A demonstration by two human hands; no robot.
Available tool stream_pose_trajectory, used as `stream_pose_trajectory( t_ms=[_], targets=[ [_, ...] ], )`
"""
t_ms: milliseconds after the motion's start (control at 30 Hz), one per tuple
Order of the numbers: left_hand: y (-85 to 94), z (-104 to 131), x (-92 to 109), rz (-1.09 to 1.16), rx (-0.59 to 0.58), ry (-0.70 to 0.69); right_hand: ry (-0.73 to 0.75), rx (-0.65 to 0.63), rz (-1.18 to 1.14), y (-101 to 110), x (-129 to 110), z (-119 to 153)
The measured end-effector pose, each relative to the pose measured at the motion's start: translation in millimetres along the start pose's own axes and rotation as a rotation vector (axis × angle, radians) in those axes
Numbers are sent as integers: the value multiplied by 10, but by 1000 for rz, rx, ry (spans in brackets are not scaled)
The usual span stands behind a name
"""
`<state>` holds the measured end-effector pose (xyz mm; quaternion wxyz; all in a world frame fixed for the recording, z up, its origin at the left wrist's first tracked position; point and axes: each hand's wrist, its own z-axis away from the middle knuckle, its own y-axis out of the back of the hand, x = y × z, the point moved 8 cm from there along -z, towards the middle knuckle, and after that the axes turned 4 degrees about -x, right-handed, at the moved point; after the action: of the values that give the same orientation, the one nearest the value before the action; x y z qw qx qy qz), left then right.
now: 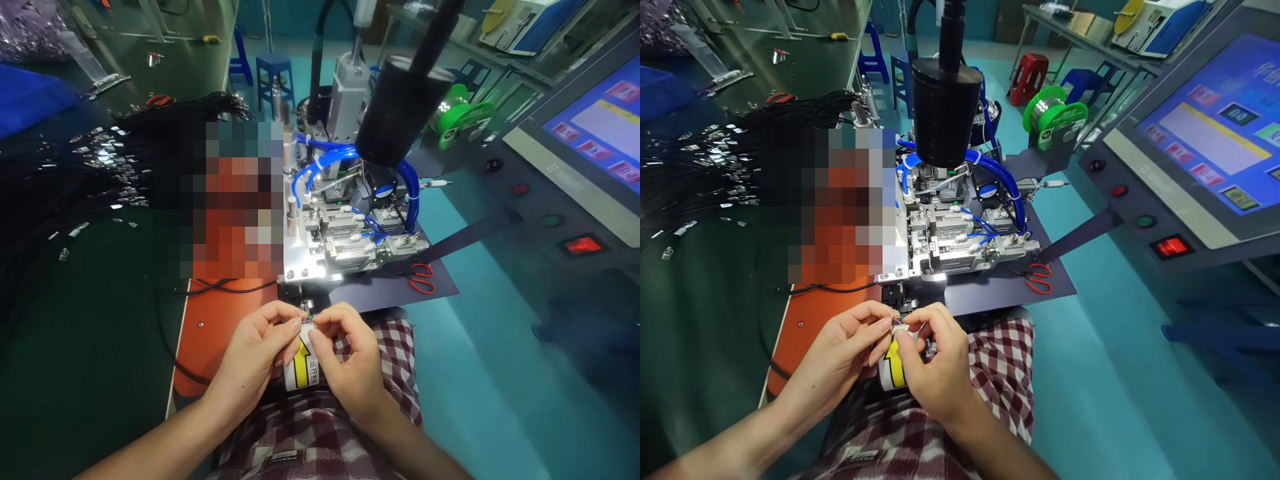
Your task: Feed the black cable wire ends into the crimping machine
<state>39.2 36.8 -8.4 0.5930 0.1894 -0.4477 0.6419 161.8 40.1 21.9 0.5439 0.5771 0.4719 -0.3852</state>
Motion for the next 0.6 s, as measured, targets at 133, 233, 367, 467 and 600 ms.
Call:
stream_pose_trajectory(
  t_ms=[133, 233, 367, 467, 600],
  targets=[
    [13, -14, -14, -20, 6, -7, 54, 16, 88, -5, -75, -8],
    [15, -19, -18, -18, 9, -19, 108, 27, 163, -20, -133, -16],
    [12, -18, -9, 6, 23, -33, 155, 65, 225, -7, -166, -7],
    [19, -24, -12, 11, 32, -32, 127, 104, 216, 37, -137, -6],
    [32, -25, -19, -1, 32, -38, 171, 95, 235, 32, -179, -13]
  ],
)
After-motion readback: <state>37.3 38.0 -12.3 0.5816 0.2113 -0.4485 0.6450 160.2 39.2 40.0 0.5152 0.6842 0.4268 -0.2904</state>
